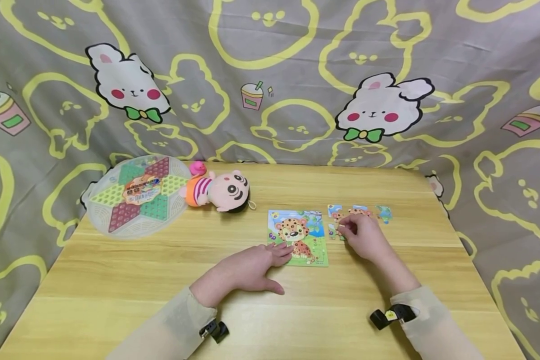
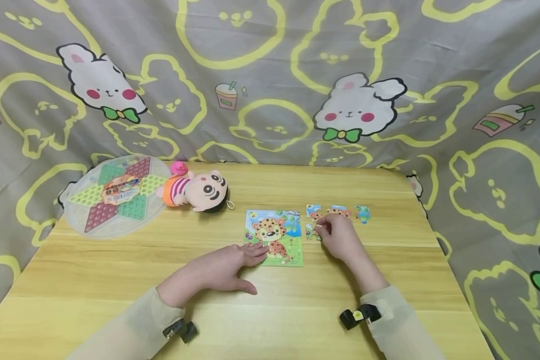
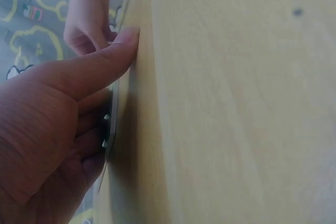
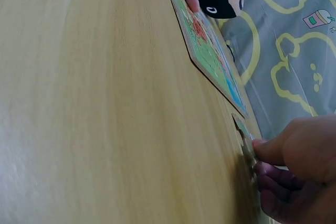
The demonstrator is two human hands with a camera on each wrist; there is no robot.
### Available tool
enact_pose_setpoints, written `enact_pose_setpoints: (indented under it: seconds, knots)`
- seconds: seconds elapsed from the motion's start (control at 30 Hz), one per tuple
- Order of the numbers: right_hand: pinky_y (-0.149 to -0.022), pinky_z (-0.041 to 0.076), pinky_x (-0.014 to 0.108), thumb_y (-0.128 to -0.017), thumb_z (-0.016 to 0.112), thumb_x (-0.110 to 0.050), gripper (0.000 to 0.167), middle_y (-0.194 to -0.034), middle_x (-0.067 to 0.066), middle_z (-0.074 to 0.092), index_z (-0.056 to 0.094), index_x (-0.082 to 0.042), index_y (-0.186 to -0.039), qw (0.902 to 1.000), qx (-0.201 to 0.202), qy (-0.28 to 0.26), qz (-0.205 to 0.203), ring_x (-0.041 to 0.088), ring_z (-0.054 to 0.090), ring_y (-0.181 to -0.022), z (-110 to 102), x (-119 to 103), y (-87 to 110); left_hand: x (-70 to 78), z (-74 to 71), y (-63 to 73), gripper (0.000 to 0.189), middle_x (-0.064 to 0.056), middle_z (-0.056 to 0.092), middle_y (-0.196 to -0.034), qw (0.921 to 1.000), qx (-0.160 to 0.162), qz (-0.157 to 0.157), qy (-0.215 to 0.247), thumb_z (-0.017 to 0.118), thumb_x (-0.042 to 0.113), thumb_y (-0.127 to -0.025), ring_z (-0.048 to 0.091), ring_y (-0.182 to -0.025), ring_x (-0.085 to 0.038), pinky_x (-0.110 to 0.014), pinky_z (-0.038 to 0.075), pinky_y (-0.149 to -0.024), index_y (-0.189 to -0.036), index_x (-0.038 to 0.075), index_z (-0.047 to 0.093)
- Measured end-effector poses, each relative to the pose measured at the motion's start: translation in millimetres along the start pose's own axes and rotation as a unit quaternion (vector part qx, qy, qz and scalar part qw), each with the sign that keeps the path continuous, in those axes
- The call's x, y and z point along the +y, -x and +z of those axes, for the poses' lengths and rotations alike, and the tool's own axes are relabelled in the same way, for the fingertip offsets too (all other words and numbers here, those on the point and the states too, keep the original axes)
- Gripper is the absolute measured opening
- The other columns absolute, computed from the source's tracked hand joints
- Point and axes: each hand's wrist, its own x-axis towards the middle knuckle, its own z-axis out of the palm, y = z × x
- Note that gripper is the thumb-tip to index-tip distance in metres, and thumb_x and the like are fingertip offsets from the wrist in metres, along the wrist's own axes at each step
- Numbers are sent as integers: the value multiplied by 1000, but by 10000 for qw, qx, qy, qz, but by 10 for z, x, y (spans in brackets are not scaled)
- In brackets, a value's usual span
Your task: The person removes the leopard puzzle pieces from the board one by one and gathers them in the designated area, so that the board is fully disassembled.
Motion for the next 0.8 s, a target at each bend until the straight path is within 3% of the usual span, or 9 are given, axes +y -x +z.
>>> enact_pose_setpoints:
  seconds: [0.43,0.67,0.8]
  knots:
    - [-69,48,35,-97,76,-8,7,-80,0,65,75,-1,-97,10000,-38,63,-3,16,57,-72,-13,15,8,12,-12,2,87,3,28,-171,9999,-46,-53,-122,77,54,-93,23,-159,-24,-43,26,-126,-161,11,44]
    - [-74,52,39,-96,76,-7,8,-86,3,68,76,1,-99,9993,55,-123,-357,18,61,-79,-11,-139,32,93,-36,0,86,1,30,-171,9989,1,22,-475,76,54,-94,25,-158,-24,-40,28,-125,-161,10,45]
    - [-73,53,37,-96,76,-5,7,-86,1,65,76,1,-100,9974,-162,-188,-670,17,59,-79,64,-290,9,174,-47,-49,87,-1,31,-171,9988,68,166,-464,77,53,-94,26,-157,-23,-38,27,-126,-161,8,45]
